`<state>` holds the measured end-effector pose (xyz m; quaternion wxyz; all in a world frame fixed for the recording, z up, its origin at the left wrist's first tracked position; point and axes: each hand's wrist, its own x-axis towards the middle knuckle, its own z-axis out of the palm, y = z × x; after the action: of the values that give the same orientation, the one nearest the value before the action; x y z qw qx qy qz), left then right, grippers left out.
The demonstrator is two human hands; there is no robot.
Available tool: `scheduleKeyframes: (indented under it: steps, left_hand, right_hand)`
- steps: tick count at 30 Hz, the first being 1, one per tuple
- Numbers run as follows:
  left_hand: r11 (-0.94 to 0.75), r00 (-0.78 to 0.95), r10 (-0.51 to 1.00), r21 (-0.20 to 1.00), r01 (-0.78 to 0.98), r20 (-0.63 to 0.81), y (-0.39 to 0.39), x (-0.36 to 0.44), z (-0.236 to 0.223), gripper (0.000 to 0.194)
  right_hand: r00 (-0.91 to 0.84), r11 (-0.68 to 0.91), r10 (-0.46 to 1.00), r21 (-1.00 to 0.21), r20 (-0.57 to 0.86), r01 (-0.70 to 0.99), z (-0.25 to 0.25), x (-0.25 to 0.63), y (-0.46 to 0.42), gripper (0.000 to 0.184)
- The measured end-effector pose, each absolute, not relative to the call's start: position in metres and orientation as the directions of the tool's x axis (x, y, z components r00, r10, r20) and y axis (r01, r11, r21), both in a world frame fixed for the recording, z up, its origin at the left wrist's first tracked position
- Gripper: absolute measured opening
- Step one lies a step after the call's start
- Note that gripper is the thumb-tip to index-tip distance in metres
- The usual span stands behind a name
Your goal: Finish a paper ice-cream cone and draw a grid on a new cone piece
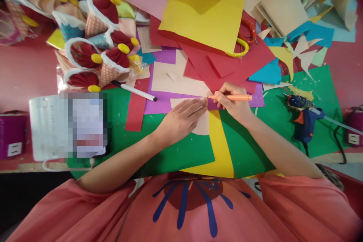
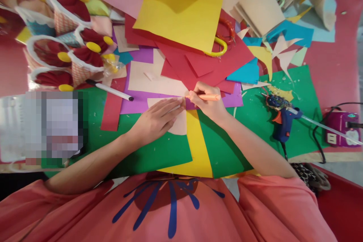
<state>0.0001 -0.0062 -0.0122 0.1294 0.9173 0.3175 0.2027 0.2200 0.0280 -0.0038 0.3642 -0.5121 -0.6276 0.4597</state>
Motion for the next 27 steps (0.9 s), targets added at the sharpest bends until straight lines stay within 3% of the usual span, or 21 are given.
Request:
scheduleKeyframes:
  steps: [19, 23, 27]
  left_hand:
    - [-0.748, 0.702, 0.654, 0.378, 0.545, 0.282, -0.007, 0.001, -0.010, 0.034]
    - [-0.741, 0.703, 0.659, 0.391, 0.546, 0.267, -0.007, 0.000, -0.010, 0.034]
    - [-0.747, 0.708, 0.652, 0.391, 0.537, 0.273, -0.005, -0.002, -0.010, 0.033]
  right_hand:
    - [-0.232, 0.062, 0.972, -0.934, -0.023, 0.353, -0.001, 0.220, 0.028, 0.033]
    - [-0.234, -0.011, 0.969, -0.963, -0.077, 0.269, 0.003, 0.217, 0.029, 0.033]
    - [-0.171, -0.122, 0.976, -0.989, -0.134, 0.078, 0.007, 0.217, 0.028, 0.029]
